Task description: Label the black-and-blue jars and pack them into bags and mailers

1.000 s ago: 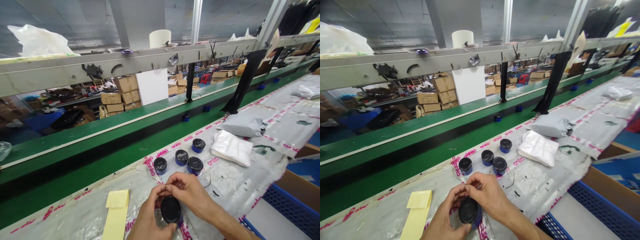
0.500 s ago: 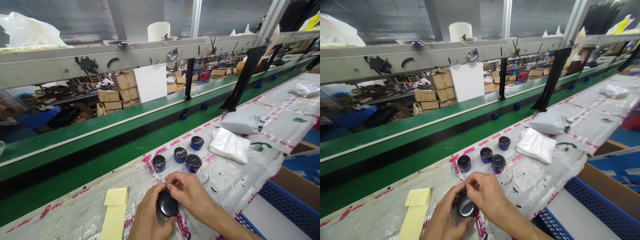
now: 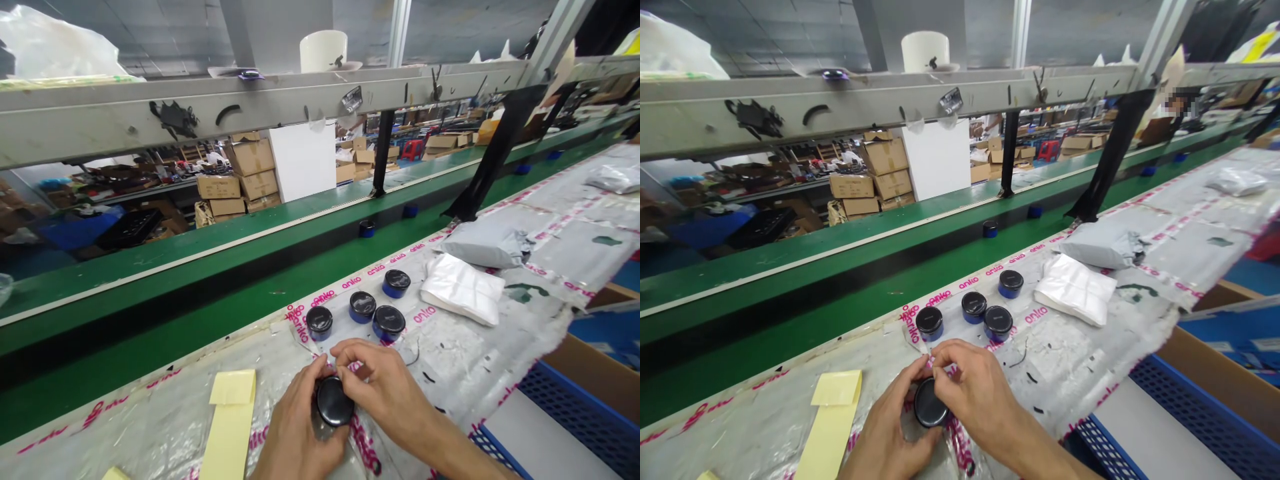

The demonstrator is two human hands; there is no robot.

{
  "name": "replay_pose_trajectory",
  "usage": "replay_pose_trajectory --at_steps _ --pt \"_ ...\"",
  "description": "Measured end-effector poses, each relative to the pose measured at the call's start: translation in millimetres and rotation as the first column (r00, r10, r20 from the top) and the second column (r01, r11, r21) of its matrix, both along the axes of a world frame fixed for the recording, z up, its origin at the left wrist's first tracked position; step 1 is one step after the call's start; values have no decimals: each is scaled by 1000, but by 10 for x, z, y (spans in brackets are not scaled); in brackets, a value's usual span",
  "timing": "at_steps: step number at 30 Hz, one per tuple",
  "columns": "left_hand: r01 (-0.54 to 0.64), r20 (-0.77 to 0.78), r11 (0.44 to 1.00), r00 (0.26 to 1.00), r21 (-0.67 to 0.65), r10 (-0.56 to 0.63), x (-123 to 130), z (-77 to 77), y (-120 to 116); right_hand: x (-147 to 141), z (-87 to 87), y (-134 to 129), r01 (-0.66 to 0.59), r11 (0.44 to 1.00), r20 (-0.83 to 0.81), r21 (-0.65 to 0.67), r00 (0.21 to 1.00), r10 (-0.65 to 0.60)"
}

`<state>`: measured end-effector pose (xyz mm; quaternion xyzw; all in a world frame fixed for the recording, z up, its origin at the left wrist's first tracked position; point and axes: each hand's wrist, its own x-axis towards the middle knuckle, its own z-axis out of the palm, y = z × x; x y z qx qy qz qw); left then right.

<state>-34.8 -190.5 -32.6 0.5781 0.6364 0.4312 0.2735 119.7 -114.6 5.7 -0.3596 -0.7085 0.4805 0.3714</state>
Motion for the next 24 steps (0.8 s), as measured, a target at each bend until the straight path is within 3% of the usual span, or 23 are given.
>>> replay_pose_trajectory --at_steps 7,13,19,24 --pt "77 177 989 983 -130 -53 -52 53 31 72 -51 13 39 965 -92 -259 994 -65" --pt "28 288 987 957 -161 20 -87 127 43 140 -162 13 48 920 -109 -389 989 -97" --pt "-34 301 988 950 -149 78 -54 166 57 132 -203 2 28 879 -147 -476 983 -111" --pt "-187 159 974 965 -132 206 -5 138 66 112 -203 -30 46 876 -151 -481 979 -134"
